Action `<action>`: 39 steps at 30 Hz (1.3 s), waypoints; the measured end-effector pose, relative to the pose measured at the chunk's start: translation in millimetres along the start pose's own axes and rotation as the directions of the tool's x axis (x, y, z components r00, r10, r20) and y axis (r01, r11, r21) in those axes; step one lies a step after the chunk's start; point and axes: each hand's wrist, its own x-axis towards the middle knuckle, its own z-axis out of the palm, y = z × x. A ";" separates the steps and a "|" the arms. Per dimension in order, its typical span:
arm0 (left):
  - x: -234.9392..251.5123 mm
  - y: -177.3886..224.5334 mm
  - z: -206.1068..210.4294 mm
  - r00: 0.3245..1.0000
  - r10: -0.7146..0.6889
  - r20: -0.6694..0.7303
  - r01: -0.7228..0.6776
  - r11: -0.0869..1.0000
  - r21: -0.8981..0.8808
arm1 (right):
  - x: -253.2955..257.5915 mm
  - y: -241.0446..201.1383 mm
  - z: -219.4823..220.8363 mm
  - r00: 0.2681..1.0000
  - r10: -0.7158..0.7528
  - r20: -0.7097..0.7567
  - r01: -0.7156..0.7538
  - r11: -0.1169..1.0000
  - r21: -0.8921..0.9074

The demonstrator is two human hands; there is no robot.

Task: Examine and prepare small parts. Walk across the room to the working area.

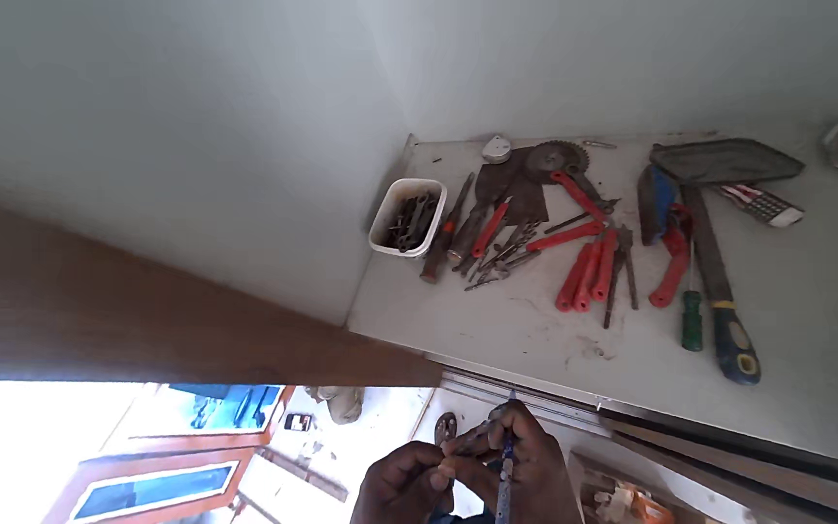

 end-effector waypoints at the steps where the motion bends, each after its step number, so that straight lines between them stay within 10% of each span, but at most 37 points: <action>1: -5.0 -0.9 -4.7 1.000 0.006 -0.010 -0.006 1.000 -0.006 | -0.5 0.4 5.4 1.000 0.015 0.025 -0.015 1.000 0.011; 14: -67.8 -14.7 -109.5 0.983 0.177 0.053 -0.173 0.982 -0.075 | -32.1 8.0 124.1 0.993 0.001 0.120 0.006 0.999 -0.052; 23: -166.5 -43.5 -224.3 0.965 0.138 -0.224 -0.179 0.968 -0.175 | -40.7 41.2 222.2 0.944 -0.018 0.329 0.024 1.000 -0.015; 39: -205.1 -74.7 -307.6 0.527 -0.021 -0.850 -0.251 0.951 -0.180 | 4.6 62.1 320.5 0.725 0.074 0.684 -0.029 0.997 -0.077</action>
